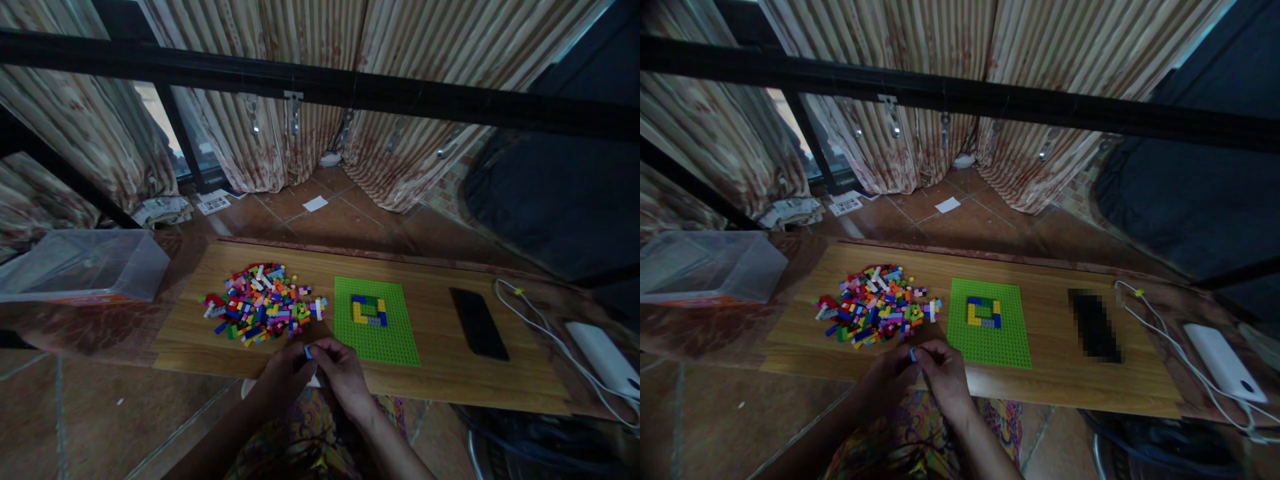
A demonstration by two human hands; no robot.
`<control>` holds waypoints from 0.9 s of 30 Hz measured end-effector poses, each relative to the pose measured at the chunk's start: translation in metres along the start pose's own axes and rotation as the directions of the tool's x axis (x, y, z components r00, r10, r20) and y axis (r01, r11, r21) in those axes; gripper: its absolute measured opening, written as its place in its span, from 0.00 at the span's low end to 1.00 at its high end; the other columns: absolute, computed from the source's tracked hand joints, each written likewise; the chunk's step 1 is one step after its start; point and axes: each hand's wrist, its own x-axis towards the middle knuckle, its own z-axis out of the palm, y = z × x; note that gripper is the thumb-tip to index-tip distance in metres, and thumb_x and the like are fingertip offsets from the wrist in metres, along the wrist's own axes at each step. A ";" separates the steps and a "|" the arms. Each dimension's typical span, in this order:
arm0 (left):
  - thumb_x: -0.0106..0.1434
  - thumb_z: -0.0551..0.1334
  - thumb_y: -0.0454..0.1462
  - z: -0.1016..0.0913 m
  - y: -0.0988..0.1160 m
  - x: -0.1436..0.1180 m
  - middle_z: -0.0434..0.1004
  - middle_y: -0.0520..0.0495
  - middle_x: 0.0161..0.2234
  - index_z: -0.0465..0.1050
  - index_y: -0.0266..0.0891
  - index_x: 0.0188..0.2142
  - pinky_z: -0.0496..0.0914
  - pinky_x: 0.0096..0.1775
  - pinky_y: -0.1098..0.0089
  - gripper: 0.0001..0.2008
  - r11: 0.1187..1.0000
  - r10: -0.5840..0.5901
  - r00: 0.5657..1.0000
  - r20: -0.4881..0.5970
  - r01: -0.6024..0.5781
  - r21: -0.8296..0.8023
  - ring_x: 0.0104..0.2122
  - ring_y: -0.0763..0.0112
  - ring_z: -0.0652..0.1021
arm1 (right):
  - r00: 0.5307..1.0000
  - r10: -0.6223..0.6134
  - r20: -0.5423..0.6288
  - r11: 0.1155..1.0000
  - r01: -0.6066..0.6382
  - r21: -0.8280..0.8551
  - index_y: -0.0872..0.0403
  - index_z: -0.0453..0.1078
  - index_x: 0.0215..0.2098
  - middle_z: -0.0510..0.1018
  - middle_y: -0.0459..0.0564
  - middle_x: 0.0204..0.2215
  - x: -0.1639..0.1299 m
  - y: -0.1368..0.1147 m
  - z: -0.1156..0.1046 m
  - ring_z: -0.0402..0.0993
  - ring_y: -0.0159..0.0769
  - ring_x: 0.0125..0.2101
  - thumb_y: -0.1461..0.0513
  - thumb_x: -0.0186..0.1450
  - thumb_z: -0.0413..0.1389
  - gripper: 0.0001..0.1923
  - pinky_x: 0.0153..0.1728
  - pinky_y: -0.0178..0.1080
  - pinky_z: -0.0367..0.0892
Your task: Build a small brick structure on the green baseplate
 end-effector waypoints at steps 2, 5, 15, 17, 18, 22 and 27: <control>0.59 0.58 0.38 -0.002 0.001 0.000 0.62 0.55 0.21 0.67 0.38 0.25 0.58 0.24 0.75 0.08 1.000 -0.007 1.000 0.015 0.006 0.016 0.23 0.75 0.63 | 1.000 0.007 0.015 1.000 -0.007 0.003 0.55 0.74 0.27 0.73 0.42 0.19 0.000 -0.003 0.001 0.66 0.29 0.21 0.53 0.58 0.61 0.12 0.23 0.32 0.59; 0.60 0.58 0.40 -0.004 0.002 0.000 0.62 0.56 0.20 0.66 0.38 0.26 0.58 0.22 0.76 0.10 0.995 -0.063 0.996 0.060 0.068 -0.073 0.21 0.77 0.63 | 1.000 0.000 0.023 1.000 0.000 -0.006 0.54 0.72 0.25 0.71 0.41 0.18 0.000 -0.002 0.004 0.64 0.28 0.20 0.53 0.58 0.62 0.13 0.23 0.31 0.57; 0.57 0.63 0.46 0.001 -0.007 0.007 0.74 0.50 0.26 0.69 0.35 0.31 0.65 0.24 0.75 0.15 0.882 -0.139 0.989 0.049 0.146 -0.447 0.21 0.76 0.70 | 0.987 0.150 -0.066 0.898 -0.108 0.426 0.55 0.71 0.26 0.69 0.40 0.18 0.007 0.002 0.016 0.62 0.26 0.18 0.53 0.52 0.66 0.15 0.22 0.31 0.60; 0.57 0.63 0.48 0.002 -0.009 0.008 0.75 0.49 0.26 0.69 0.35 0.32 0.67 0.25 0.74 0.16 0.869 -0.159 0.987 0.022 0.151 -0.472 0.22 0.75 0.72 | 0.984 0.176 -0.028 0.882 -0.145 0.448 0.56 0.71 0.27 0.70 0.41 0.19 0.009 -0.001 0.014 0.63 0.25 0.19 0.56 0.52 0.65 0.13 0.22 0.30 0.59; 0.58 0.63 0.48 0.001 -0.009 0.008 0.75 0.49 0.26 0.69 0.35 0.31 0.67 0.25 0.74 0.16 0.865 -0.160 0.987 0.021 0.150 -0.480 0.22 0.75 0.73 | 0.982 0.191 -0.004 0.877 -0.169 0.449 0.56 0.71 0.28 0.70 0.41 0.19 0.009 -0.003 0.013 0.63 0.25 0.19 0.57 0.52 0.65 0.12 0.21 0.30 0.59; 0.60 0.59 0.50 0.000 -0.008 0.008 0.74 0.50 0.21 0.67 0.36 0.29 0.65 0.23 0.74 0.18 0.864 -0.153 0.987 0.041 0.154 -0.479 0.19 0.74 0.73 | 0.970 0.225 0.095 0.877 -0.244 0.413 0.55 0.70 0.31 0.69 0.40 0.15 0.008 -0.006 0.011 0.61 0.26 0.16 0.58 0.53 0.61 0.10 0.18 0.29 0.54; 0.60 0.59 0.51 -0.001 -0.009 0.007 0.71 0.53 0.17 0.65 0.37 0.26 0.62 0.20 0.76 0.19 0.896 -0.165 0.986 -0.019 0.142 -0.420 0.15 0.77 0.69 | 0.984 0.154 0.091 0.969 -0.168 0.183 0.56 0.69 0.27 0.66 0.38 0.13 0.006 0.000 0.012 0.54 0.22 0.13 0.52 0.56 0.62 0.15 0.16 0.29 0.47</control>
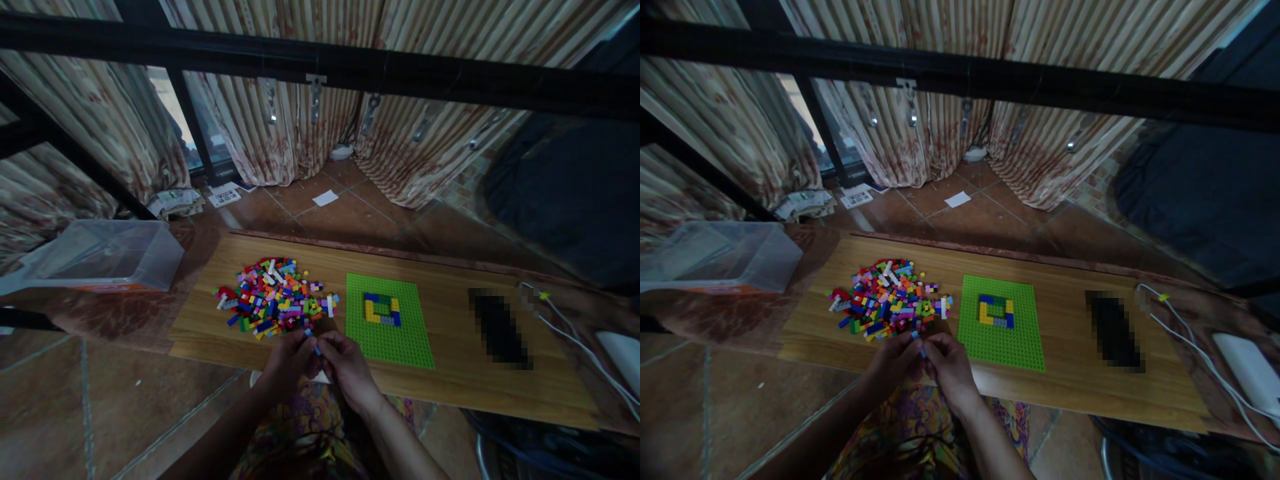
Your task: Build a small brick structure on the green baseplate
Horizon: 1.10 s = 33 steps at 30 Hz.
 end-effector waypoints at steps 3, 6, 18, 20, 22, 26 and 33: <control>0.59 0.59 0.51 -0.001 0.000 -0.001 0.70 0.54 0.16 0.65 0.37 0.25 0.60 0.19 0.76 0.19 0.999 0.026 0.999 -0.019 -0.025 0.047 0.15 0.78 0.68 | 1.000 -0.006 -0.006 1.000 0.006 -0.014 0.55 0.68 0.26 0.64 0.37 0.12 -0.001 0.005 0.002 0.52 0.22 0.12 0.50 0.56 0.62 0.17 0.16 0.30 0.45; 0.59 0.60 0.50 -0.001 0.000 -0.003 0.69 0.54 0.16 0.66 0.37 0.25 0.60 0.18 0.77 0.18 0.998 0.034 0.999 0.001 -0.034 0.043 0.14 0.79 0.67 | 1.000 0.013 0.013 0.997 -0.014 0.070 0.55 0.67 0.23 0.63 0.37 0.12 -0.001 0.008 0.004 0.52 0.22 0.13 0.50 0.56 0.61 0.18 0.17 0.30 0.47; 0.55 0.61 0.51 -0.012 -0.008 -0.008 0.72 0.53 0.19 0.66 0.38 0.28 0.66 0.20 0.75 0.18 0.993 -0.114 0.984 -0.135 0.107 -0.058 0.15 0.76 0.71 | 0.804 -0.593 -0.040 0.434 0.277 -0.857 0.54 0.72 0.33 0.75 0.53 0.33 0.035 -0.001 -0.008 0.72 0.40 0.34 0.66 0.62 0.49 0.09 0.38 0.41 0.66; 0.55 0.60 0.50 -0.012 -0.005 -0.007 0.74 0.52 0.20 0.66 0.38 0.28 0.66 0.20 0.75 0.17 0.990 -0.123 0.982 -0.146 0.111 -0.086 0.16 0.75 0.72 | 0.796 -0.605 -0.017 0.398 0.284 -0.872 0.54 0.71 0.35 0.75 0.53 0.34 0.036 0.000 -0.006 0.73 0.41 0.35 0.67 0.61 0.48 0.10 0.39 0.42 0.67; 0.54 0.61 0.49 -0.011 -0.002 -0.006 0.75 0.51 0.22 0.67 0.37 0.29 0.66 0.21 0.75 0.16 0.986 -0.132 0.981 -0.140 0.115 -0.124 0.18 0.74 0.74 | 0.790 -0.613 0.000 0.400 0.310 -0.863 0.54 0.71 0.38 0.75 0.54 0.37 0.035 0.000 -0.006 0.73 0.41 0.36 0.68 0.61 0.49 0.11 0.39 0.42 0.68; 0.52 0.62 0.50 -0.007 0.007 -0.005 0.78 0.48 0.26 0.67 0.38 0.33 0.67 0.24 0.74 0.18 0.979 -0.154 0.980 -0.125 0.135 -0.151 0.23 0.70 0.77 | 0.786 -0.618 0.007 0.458 0.367 -0.810 0.53 0.70 0.42 0.74 0.54 0.42 0.021 -0.008 -0.011 0.74 0.40 0.39 0.67 0.62 0.51 0.11 0.40 0.41 0.70; 0.54 0.60 0.47 0.031 0.006 -0.003 0.72 0.52 0.24 0.67 0.40 0.32 0.70 0.24 0.72 0.13 0.992 -0.119 0.990 -0.076 0.115 -0.058 0.23 0.70 0.75 | 0.844 -0.522 0.124 0.540 0.439 -0.718 0.49 0.72 0.43 0.77 0.50 0.38 -0.032 -0.011 -0.026 0.74 0.39 0.39 0.62 0.66 0.52 0.09 0.39 0.37 0.70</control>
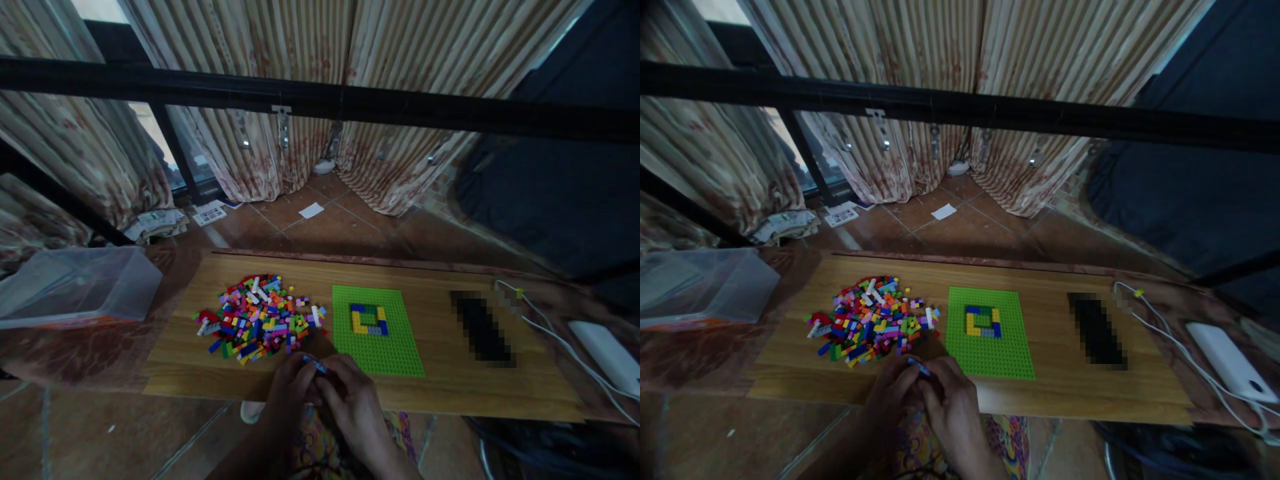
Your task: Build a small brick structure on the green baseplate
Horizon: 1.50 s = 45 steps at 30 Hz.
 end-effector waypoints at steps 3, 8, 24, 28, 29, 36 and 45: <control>0.56 0.59 0.48 0.027 -0.006 0.002 0.72 0.51 0.25 0.67 0.40 0.32 0.69 0.22 0.73 0.14 1.000 -0.018 0.997 0.070 0.016 0.023 0.23 0.69 0.76 | 0.997 0.045 -0.058 0.999 -0.046 -0.021 0.49 0.73 0.43 0.76 0.50 0.35 -0.012 0.011 -0.016 0.74 0.37 0.36 0.62 0.68 0.49 0.11 0.36 0.36 0.70; 0.59 0.58 0.47 0.051 -0.002 0.017 0.75 0.46 0.35 0.68 0.39 0.39 0.71 0.26 0.72 0.15 0.971 0.086 0.993 0.080 -0.102 0.216 0.31 0.66 0.78 | 0.981 0.029 -0.194 0.982 -0.065 -0.178 0.49 0.75 0.42 0.76 0.51 0.38 0.002 0.053 -0.056 0.74 0.38 0.37 0.60 0.67 0.53 0.10 0.38 0.39 0.70; 0.64 0.53 0.31 0.065 0.019 0.061 0.75 0.51 0.26 0.73 0.39 0.33 0.64 0.30 0.75 0.10 0.549 0.306 0.944 0.127 -0.283 0.787 0.26 0.73 0.75 | 0.988 -0.132 -0.084 0.879 0.077 -0.471 0.50 0.76 0.36 0.77 0.49 0.33 0.045 0.087 -0.082 0.71 0.41 0.38 0.65 0.63 0.59 0.05 0.41 0.42 0.68; 0.63 0.54 0.30 0.069 0.024 0.067 0.72 0.52 0.23 0.73 0.38 0.28 0.62 0.29 0.75 0.11 0.499 0.293 0.949 0.113 -0.253 0.829 0.25 0.74 0.74 | 0.984 -0.103 -0.148 0.900 0.029 -0.435 0.51 0.76 0.35 0.76 0.49 0.32 0.045 0.091 -0.078 0.71 0.40 0.37 0.65 0.63 0.58 0.04 0.40 0.41 0.68; 0.63 0.55 0.31 0.070 0.025 0.069 0.72 0.52 0.23 0.73 0.38 0.28 0.62 0.29 0.74 0.11 0.494 0.294 0.950 0.108 -0.247 0.834 0.25 0.74 0.74 | 0.983 -0.099 -0.154 0.905 0.025 -0.425 0.52 0.76 0.35 0.76 0.49 0.32 0.045 0.091 -0.077 0.71 0.40 0.37 0.65 0.63 0.58 0.05 0.40 0.41 0.68; 0.62 0.60 0.38 0.077 0.029 0.083 0.76 0.48 0.25 0.74 0.36 0.27 0.64 0.32 0.72 0.09 0.447 0.275 0.959 0.062 -0.185 0.875 0.29 0.69 0.76 | 0.980 -0.091 -0.177 0.918 0.013 -0.397 0.52 0.75 0.34 0.76 0.49 0.31 0.045 0.089 -0.077 0.71 0.40 0.37 0.66 0.62 0.58 0.05 0.41 0.40 0.67; 0.61 0.60 0.40 0.079 0.031 0.090 0.77 0.47 0.24 0.77 0.37 0.30 0.67 0.31 0.71 0.10 0.472 0.198 0.980 0.006 -0.101 0.876 0.28 0.67 0.79 | 0.976 -0.019 -0.217 0.944 -0.054 -0.325 0.52 0.75 0.34 0.76 0.49 0.32 0.052 0.087 -0.083 0.72 0.39 0.35 0.62 0.64 0.57 0.05 0.40 0.40 0.67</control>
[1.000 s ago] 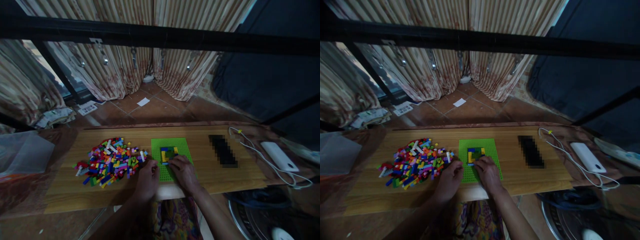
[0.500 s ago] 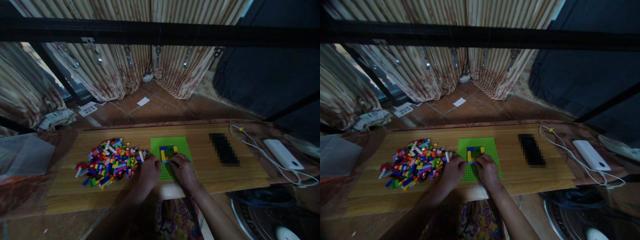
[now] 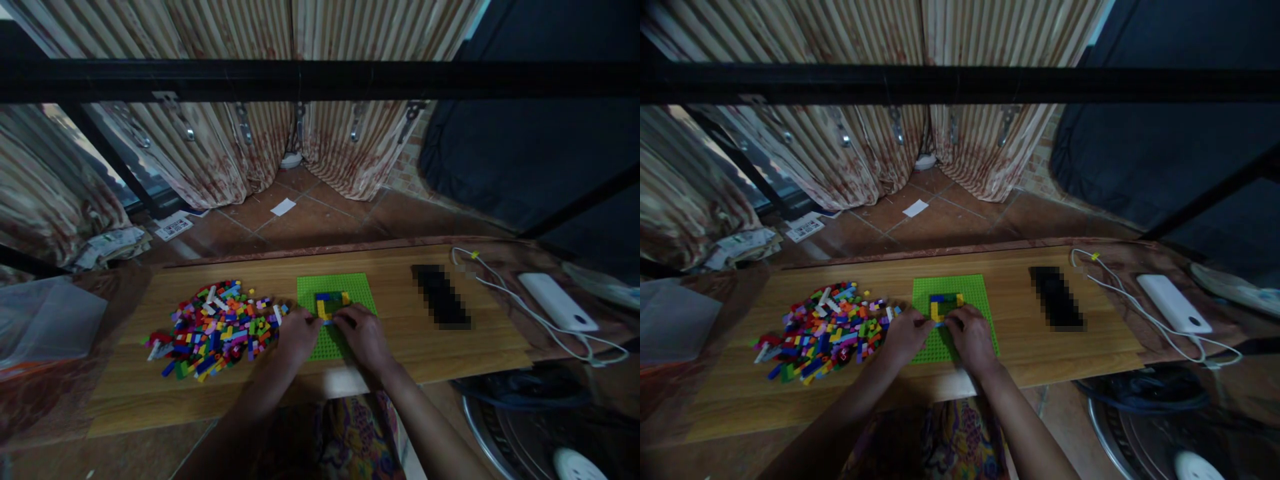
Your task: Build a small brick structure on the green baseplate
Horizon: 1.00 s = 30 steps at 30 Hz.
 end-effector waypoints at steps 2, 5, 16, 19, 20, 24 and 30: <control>0.61 0.60 0.40 0.000 0.000 0.001 0.77 0.48 0.23 0.77 0.37 0.30 0.67 0.30 0.72 0.10 1.000 -0.019 1.000 0.013 0.019 -0.017 0.27 0.68 0.79 | 0.996 0.063 -0.070 0.996 -0.068 -0.059 0.51 0.75 0.35 0.76 0.51 0.34 0.001 0.003 0.001 0.72 0.41 0.37 0.59 0.62 0.59 0.06 0.41 0.42 0.67; 0.61 0.60 0.41 0.002 -0.002 0.002 0.75 0.50 0.20 0.76 0.36 0.29 0.67 0.28 0.73 0.11 0.997 -0.051 0.998 0.036 0.053 -0.053 0.24 0.69 0.78 | 0.980 0.141 -0.140 0.976 -0.161 -0.148 0.52 0.75 0.40 0.75 0.53 0.39 0.001 0.007 0.002 0.70 0.45 0.42 0.55 0.57 0.63 0.15 0.44 0.46 0.66; 0.61 0.60 0.40 0.009 -0.010 0.008 0.75 0.51 0.20 0.72 0.37 0.31 0.68 0.21 0.76 0.08 0.954 -0.141 0.978 0.152 0.175 -0.243 0.18 0.72 0.77 | 0.972 0.221 -0.076 0.960 -0.230 -0.161 0.51 0.70 0.40 0.73 0.52 0.39 0.006 0.012 0.003 0.70 0.47 0.41 0.54 0.55 0.63 0.17 0.42 0.47 0.64; 0.60 0.60 0.40 0.011 -0.013 0.010 0.75 0.50 0.19 0.72 0.36 0.30 0.68 0.21 0.74 0.09 0.949 -0.136 0.978 0.157 0.174 -0.261 0.19 0.70 0.78 | 0.975 0.207 -0.081 0.957 -0.219 -0.191 0.50 0.70 0.42 0.73 0.54 0.40 0.003 0.010 0.005 0.69 0.48 0.42 0.53 0.57 0.61 0.17 0.41 0.48 0.63; 0.60 0.60 0.40 0.011 -0.014 0.010 0.75 0.50 0.19 0.72 0.36 0.30 0.68 0.22 0.74 0.09 0.948 -0.134 0.979 0.154 0.172 -0.267 0.19 0.70 0.78 | 0.975 0.207 -0.085 0.955 -0.220 -0.198 0.50 0.70 0.42 0.72 0.54 0.40 0.002 0.009 0.006 0.68 0.49 0.42 0.53 0.58 0.60 0.16 0.41 0.48 0.63; 0.60 0.60 0.38 0.009 -0.010 0.009 0.72 0.52 0.18 0.71 0.36 0.29 0.68 0.21 0.75 0.07 0.938 -0.113 0.983 0.144 0.154 -0.312 0.18 0.71 0.77 | 0.973 0.210 -0.096 0.970 -0.219 -0.106 0.50 0.71 0.41 0.73 0.54 0.41 0.003 0.009 0.005 0.69 0.48 0.43 0.53 0.57 0.61 0.15 0.42 0.49 0.63; 0.64 0.54 0.38 0.003 -0.009 -0.006 0.73 0.52 0.21 0.70 0.37 0.29 0.68 0.23 0.74 0.11 0.902 -0.058 0.994 0.090 0.091 -0.422 0.19 0.73 0.75 | 0.960 0.234 -0.153 0.952 -0.194 0.238 0.55 0.71 0.41 0.78 0.56 0.38 -0.004 0.035 -0.023 0.74 0.43 0.39 0.49 0.66 0.48 0.20 0.43 0.46 0.67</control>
